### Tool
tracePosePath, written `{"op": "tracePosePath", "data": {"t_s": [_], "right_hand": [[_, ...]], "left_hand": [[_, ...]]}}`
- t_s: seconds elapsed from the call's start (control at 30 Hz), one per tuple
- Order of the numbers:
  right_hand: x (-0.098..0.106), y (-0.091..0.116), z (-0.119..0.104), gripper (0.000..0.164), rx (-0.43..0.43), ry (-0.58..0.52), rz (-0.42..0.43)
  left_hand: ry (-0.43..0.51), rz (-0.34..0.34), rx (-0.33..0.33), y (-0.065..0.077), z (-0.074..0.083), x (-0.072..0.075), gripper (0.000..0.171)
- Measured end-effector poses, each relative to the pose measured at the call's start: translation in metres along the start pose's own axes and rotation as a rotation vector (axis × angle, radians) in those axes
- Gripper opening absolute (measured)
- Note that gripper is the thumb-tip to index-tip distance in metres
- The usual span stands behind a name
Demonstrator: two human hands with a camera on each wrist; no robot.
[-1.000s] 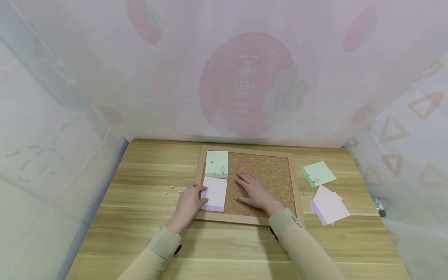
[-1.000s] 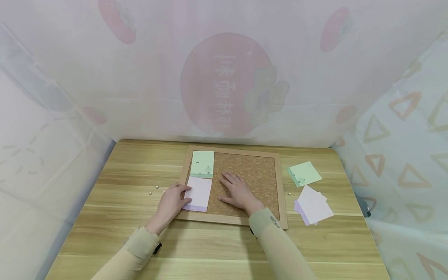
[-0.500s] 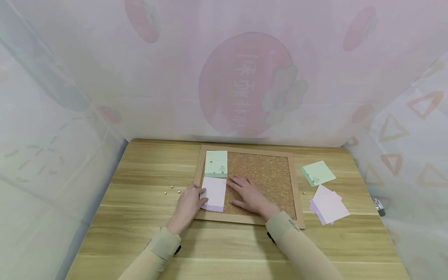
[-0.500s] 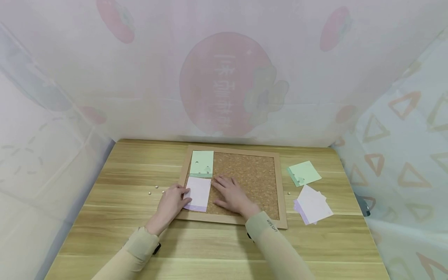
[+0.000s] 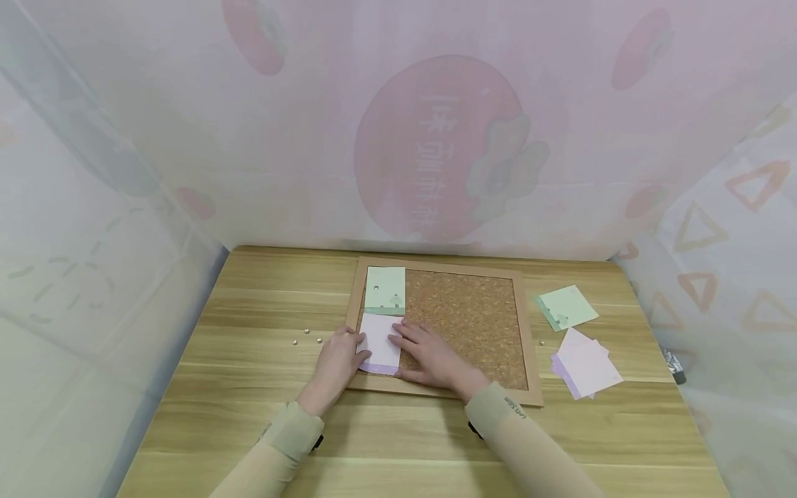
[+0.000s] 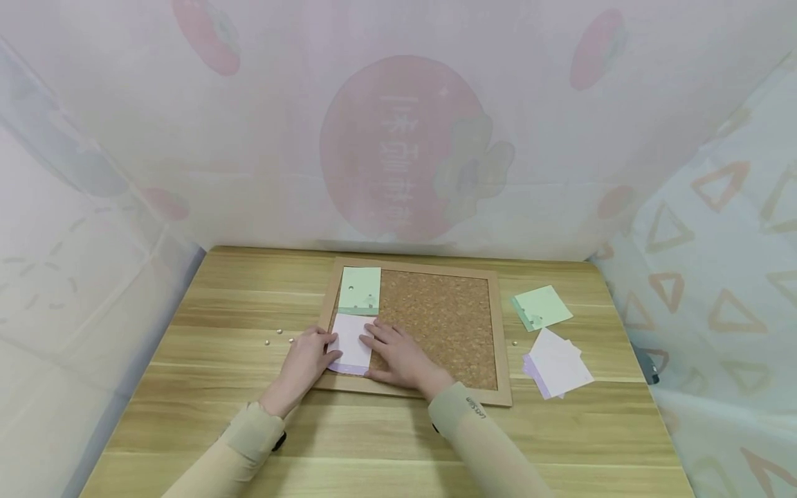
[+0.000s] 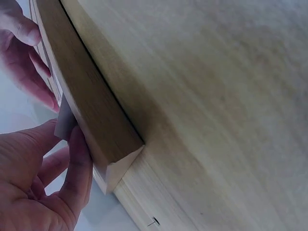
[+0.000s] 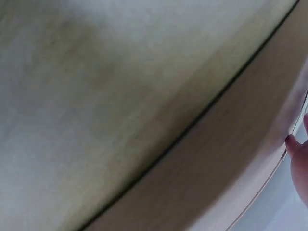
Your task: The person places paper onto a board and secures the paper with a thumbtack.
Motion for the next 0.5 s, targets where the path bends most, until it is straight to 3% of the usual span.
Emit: {"op": "tracePosePath", "data": {"t_s": [0.5], "right_hand": [[-0.0029, 0.0014, 0.0004, 0.072, -0.034, 0.024, -0.046]], "left_hand": [[-0.023, 0.013, -0.042, -0.0016, -0.0070, -0.0010, 0.037]]}}
Point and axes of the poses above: each hand's wrist, its own y-axis away from the middle knuckle, its own x-axis out of the back of the hand, z = x × y, the point moved 1 cm from there along -y, towards the middle knuckle, and after that the axes turned 9 degrees about -y, right-handed, at the moved point
